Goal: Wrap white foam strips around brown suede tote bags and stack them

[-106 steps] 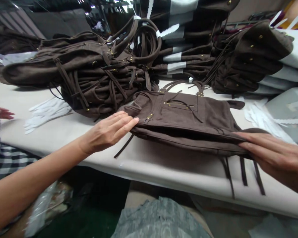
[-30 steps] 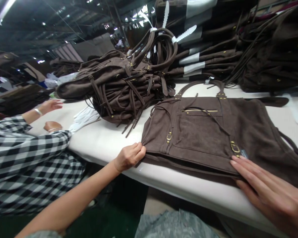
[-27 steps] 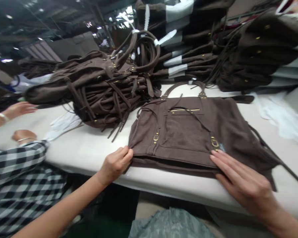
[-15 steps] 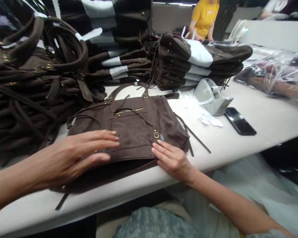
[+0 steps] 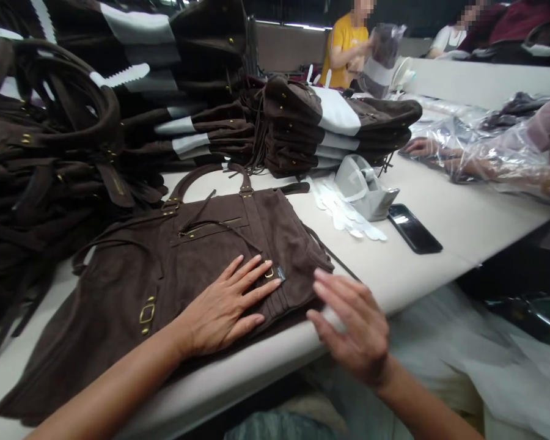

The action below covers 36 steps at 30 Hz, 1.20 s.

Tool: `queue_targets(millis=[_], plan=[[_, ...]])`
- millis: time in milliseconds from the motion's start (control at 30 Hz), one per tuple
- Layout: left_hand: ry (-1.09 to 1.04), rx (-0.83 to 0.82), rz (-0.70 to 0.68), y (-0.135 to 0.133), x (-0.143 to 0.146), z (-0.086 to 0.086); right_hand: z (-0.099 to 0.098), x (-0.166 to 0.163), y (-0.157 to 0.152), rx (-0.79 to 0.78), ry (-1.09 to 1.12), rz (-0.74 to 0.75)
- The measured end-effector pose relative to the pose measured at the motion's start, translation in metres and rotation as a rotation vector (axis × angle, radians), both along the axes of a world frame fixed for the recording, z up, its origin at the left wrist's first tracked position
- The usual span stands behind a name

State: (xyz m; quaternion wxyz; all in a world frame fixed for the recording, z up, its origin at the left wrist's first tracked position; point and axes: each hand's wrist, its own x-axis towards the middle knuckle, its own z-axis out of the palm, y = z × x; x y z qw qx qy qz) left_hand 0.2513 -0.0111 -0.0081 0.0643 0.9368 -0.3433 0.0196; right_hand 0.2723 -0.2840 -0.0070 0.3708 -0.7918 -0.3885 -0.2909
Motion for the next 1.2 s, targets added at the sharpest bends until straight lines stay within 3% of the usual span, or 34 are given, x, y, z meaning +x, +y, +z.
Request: queue_targets(millis=[100,233,467,600,700,767,933,1033,1133,1200], plan=[[0.006,-0.001,0.001,-0.001,0.002,0.003,0.017,0.021,-0.003,-0.074,0.177,-0.261],[0.006,-0.026,-0.001,-0.001,0.002,0.001,0.022,0.039,0.012,-0.204,0.393,-0.273],[0.016,-0.087,0.045,0.004,-0.001,0.003,-0.021,0.013,0.016,0.231,0.479,-0.34],[0.044,-0.081,0.054,0.002,-0.002,0.002,-0.039,0.001,0.013,0.325,0.504,-0.406],[0.054,-0.088,0.08,0.001,-0.004,0.001,-0.045,0.0,0.016,0.245,0.278,-0.523],[0.062,-0.096,0.095,0.001,-0.006,0.001,-0.051,-0.001,0.017,0.095,0.128,-0.569],[0.102,-0.114,0.119,0.001,-0.009,0.004,-0.066,-0.007,-0.003,-0.228,0.033,-0.371],[0.114,-0.136,0.123,0.0,-0.01,0.005,-0.041,0.0,-0.021,-0.35,0.094,-0.227],[0.111,-0.128,0.129,0.0,-0.011,0.004,0.026,0.011,-0.023,-0.44,0.085,-0.123],[0.101,-0.116,0.138,-0.001,-0.012,0.003,0.077,0.016,-0.009,-0.412,-0.051,-0.096]])
